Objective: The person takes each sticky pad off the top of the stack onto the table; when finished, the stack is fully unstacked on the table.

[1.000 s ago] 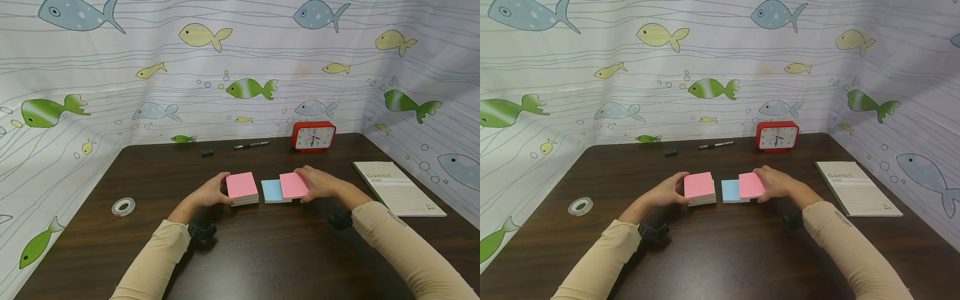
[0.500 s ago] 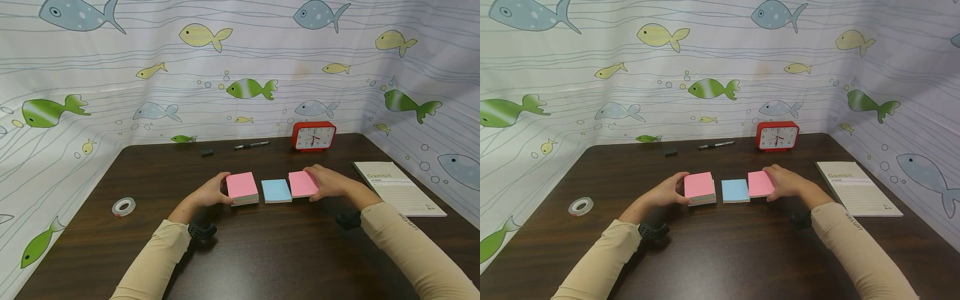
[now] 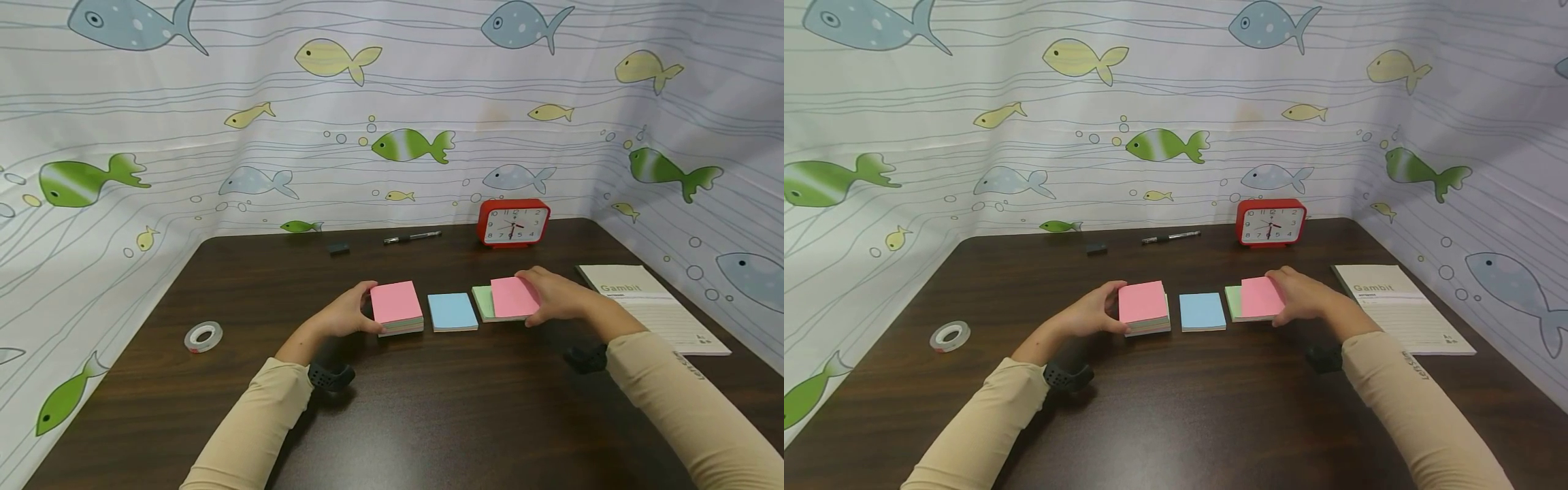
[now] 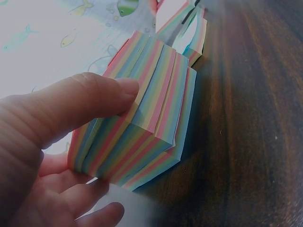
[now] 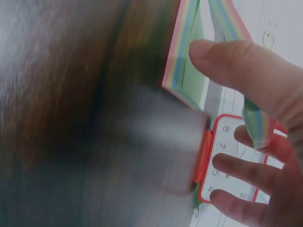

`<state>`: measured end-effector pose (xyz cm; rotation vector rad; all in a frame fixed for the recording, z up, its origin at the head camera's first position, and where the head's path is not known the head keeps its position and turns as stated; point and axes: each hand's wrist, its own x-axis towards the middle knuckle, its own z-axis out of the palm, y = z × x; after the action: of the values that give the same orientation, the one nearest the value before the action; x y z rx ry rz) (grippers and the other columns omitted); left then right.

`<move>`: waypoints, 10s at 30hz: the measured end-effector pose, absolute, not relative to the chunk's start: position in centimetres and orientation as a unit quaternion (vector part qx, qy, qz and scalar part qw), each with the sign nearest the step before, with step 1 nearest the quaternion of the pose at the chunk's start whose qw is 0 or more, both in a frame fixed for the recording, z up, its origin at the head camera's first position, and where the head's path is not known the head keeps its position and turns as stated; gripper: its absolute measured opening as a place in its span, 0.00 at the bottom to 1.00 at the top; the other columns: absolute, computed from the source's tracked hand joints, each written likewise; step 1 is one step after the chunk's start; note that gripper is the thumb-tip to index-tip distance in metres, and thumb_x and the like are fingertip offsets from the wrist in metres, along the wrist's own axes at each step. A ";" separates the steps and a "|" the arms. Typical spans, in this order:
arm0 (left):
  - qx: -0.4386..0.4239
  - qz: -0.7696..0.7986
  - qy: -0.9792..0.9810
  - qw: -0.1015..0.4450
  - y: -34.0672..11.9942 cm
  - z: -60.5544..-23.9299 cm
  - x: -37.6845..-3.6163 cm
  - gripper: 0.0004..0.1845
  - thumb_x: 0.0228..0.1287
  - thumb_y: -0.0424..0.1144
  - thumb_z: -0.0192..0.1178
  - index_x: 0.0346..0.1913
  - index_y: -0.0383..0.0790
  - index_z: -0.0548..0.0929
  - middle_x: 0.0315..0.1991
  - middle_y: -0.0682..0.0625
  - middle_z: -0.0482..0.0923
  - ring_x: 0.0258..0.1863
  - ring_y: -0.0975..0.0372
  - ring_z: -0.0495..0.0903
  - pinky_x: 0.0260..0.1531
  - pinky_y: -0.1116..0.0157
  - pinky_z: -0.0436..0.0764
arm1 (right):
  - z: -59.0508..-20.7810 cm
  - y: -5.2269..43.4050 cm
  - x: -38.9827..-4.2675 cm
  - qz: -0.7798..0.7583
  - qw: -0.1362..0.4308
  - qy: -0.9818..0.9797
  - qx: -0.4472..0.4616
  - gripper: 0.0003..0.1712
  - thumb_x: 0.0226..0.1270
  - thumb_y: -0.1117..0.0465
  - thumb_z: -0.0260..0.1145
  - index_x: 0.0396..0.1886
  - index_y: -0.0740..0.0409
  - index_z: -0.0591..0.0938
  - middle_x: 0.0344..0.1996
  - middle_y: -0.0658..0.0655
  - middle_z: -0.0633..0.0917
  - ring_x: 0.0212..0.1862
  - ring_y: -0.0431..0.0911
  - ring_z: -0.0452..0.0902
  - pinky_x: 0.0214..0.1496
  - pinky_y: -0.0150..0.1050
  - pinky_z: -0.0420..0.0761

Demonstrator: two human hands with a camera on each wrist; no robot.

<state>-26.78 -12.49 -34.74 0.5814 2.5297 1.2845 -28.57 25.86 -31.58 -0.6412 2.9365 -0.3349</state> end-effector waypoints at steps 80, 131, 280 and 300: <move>0.198 0.427 0.874 0.124 -12.2 -35.5 -27.2 0.56 0.37 0.36 0.72 0.65 0.29 0.44 0.60 0.37 0.55 0.60 0.50 0.56 0.54 0.52 0.59 | -29.5 21.0 -28.1 -0.005 0.019 0.964 -0.265 0.44 0.45 0.58 0.71 0.62 0.62 0.61 0.55 0.65 0.67 0.56 0.61 0.58 0.50 0.56 0.65; 0.184 0.382 0.904 0.056 -11.6 -36.7 -27.2 0.47 0.34 0.38 0.73 0.58 0.30 0.57 0.52 0.41 0.66 0.50 0.53 0.67 0.50 0.56 0.65 | -31.6 7.1 -29.8 -0.091 0.069 0.921 -0.372 0.55 0.36 0.44 0.73 0.62 0.62 0.60 0.50 0.55 0.70 0.43 0.45 0.68 0.45 0.40 0.71; 0.165 0.376 0.908 0.086 -11.5 -36.6 -27.2 0.48 0.38 0.41 0.71 0.61 0.32 0.54 0.56 0.41 0.62 0.54 0.53 0.64 0.51 0.56 0.65 | -32.3 6.7 -29.1 -0.062 0.073 0.946 -0.309 0.53 0.37 0.39 0.70 0.63 0.57 0.62 0.52 0.57 0.68 0.45 0.47 0.66 0.42 0.41 0.72; 0.158 0.369 0.912 0.087 -11.5 -36.5 -27.2 0.47 0.38 0.41 0.71 0.60 0.32 0.55 0.58 0.39 0.60 0.57 0.51 0.62 0.51 0.56 0.64 | -32.3 9.3 -28.2 -0.085 0.037 0.948 -0.305 0.52 0.37 0.36 0.68 0.62 0.58 0.64 0.49 0.56 0.70 0.44 0.46 0.67 0.42 0.42 0.72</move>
<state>-27.19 -11.55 -36.55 0.4716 2.7154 1.0986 -28.16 9.32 -32.34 -0.9376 2.9090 -0.2596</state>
